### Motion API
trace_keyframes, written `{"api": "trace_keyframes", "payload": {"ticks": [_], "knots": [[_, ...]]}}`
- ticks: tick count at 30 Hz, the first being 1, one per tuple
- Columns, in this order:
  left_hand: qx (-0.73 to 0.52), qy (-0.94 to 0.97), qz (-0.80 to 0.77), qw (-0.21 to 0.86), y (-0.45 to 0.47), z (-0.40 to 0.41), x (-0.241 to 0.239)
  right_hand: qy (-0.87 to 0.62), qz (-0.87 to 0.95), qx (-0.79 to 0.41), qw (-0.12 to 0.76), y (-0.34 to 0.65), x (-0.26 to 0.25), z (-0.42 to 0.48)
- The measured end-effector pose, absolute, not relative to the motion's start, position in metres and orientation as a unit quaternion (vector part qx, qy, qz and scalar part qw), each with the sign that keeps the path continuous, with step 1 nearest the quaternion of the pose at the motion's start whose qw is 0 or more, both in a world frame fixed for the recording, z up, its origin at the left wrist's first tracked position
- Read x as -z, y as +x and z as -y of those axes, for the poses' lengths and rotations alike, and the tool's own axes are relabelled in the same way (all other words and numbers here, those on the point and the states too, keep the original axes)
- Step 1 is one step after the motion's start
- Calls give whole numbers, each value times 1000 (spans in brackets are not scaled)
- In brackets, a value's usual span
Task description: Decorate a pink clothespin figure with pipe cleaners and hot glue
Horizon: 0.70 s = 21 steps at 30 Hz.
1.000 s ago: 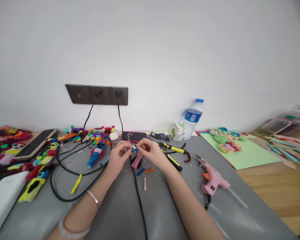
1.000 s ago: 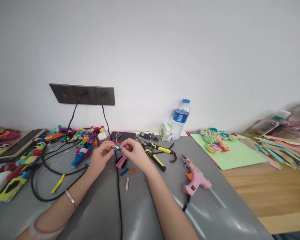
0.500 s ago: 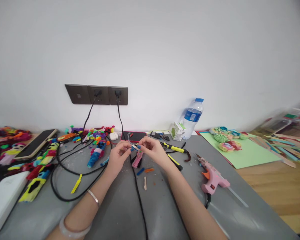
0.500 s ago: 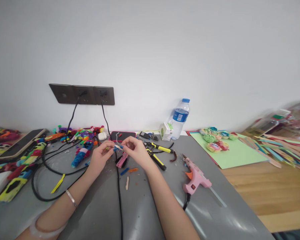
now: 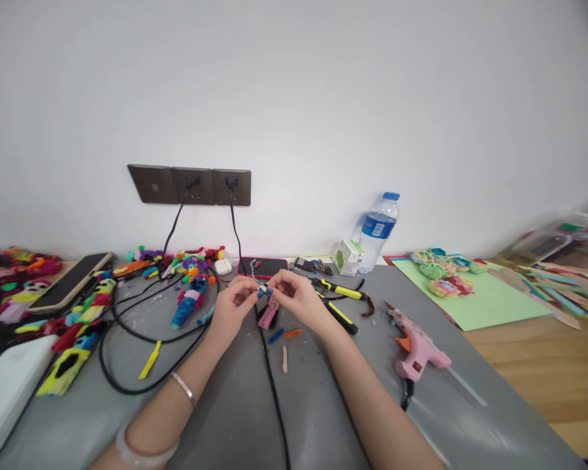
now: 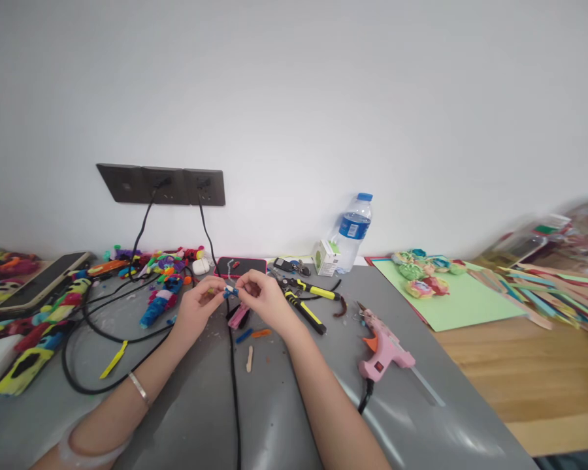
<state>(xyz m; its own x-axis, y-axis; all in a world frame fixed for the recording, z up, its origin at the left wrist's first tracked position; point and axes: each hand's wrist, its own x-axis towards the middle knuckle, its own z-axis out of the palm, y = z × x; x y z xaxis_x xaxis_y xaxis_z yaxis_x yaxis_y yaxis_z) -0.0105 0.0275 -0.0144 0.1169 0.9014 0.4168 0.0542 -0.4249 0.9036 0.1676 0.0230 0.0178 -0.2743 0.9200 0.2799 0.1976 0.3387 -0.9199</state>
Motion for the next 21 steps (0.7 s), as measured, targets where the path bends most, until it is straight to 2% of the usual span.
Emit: {"api": "trace_keyframes", "payload": {"ticks": [21], "knots": [[-554, 643, -369, 379, -11, -27, 16, -409, 687, -404, 445, 166, -15, -25]]}}
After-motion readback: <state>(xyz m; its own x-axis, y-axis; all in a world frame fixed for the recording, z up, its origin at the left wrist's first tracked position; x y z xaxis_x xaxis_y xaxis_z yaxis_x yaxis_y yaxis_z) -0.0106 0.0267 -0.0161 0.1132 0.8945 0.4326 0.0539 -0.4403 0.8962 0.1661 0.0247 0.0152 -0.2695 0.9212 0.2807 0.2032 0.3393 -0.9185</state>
